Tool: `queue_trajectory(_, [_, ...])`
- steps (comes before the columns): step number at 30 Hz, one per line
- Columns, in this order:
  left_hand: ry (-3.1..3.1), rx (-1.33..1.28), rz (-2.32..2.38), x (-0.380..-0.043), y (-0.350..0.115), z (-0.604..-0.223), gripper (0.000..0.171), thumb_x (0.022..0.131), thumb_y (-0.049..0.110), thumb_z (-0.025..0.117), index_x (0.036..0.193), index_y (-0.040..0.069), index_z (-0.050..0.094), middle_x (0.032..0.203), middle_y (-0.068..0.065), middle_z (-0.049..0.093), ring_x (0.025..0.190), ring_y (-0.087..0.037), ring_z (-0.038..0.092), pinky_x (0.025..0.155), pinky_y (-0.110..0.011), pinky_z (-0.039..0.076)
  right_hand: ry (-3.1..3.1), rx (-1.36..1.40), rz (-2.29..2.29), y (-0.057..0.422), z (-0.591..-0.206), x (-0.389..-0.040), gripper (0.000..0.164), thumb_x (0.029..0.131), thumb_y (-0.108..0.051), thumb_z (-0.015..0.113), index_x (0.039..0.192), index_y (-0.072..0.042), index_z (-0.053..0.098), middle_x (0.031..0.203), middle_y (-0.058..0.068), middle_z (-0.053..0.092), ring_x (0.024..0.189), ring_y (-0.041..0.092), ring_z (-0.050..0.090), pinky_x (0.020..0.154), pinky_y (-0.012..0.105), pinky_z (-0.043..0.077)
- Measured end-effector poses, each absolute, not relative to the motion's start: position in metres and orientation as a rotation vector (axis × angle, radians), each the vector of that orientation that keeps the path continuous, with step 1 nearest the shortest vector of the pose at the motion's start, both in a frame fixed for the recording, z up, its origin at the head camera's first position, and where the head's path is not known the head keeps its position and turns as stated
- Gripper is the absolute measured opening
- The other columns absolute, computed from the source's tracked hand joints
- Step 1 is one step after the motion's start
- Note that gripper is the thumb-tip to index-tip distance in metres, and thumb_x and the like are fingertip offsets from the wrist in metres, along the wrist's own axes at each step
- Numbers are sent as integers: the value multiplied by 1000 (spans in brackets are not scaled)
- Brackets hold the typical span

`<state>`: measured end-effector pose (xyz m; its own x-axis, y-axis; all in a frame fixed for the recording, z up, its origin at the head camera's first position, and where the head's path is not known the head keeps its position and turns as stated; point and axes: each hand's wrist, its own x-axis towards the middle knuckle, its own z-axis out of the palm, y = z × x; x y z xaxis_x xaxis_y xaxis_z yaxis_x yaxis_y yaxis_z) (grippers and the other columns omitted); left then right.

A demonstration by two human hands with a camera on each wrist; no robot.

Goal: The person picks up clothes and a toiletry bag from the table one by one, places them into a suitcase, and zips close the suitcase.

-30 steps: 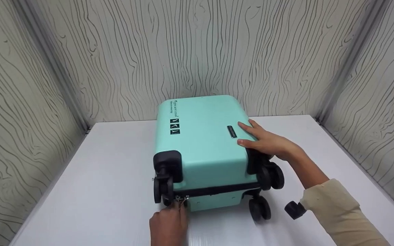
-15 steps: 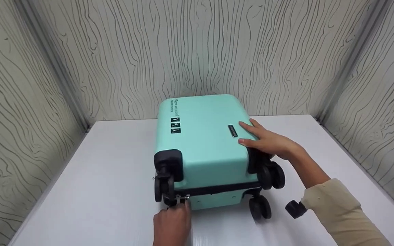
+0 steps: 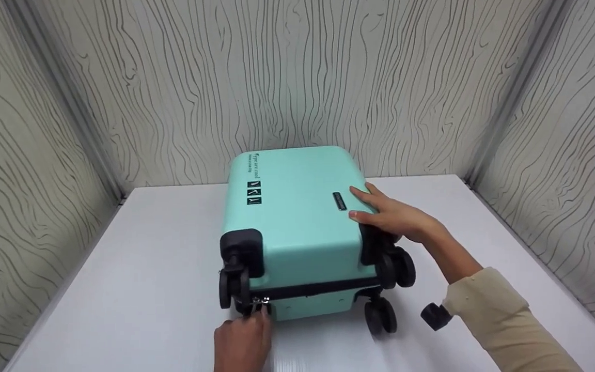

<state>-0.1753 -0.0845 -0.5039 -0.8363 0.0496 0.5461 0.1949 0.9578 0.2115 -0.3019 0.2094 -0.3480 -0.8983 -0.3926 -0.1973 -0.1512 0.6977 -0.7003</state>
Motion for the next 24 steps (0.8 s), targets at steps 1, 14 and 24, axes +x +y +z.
queue_trajectory(1, [-2572,-147,-393,-176,-86,-504,45,84,22,63,47,18,38,36,5,35,32,-11,32,33,-29,27,2582,-431,-1018,208,-348,-303,77,89,-57,49,150,-28,12,156,7,-16,142,37,-6,99,63,31])
queue_trajectory(14, [-2780,-218,-636,-204,-108,-505,49,98,36,43,52,19,40,42,7,36,39,-10,37,38,-28,31,2609,-429,-1029,206,-357,-319,76,90,-59,44,150,-29,7,156,6,-18,142,38,-6,92,64,39])
queue_trajectory(24, [-2903,-33,-783,-208,-187,-498,14,89,23,60,82,10,61,67,4,55,60,-9,51,53,-27,43,2942,-391,-1215,270,-415,-294,65,97,-43,42,150,-17,15,155,18,13,139,42,17,105,62,23])
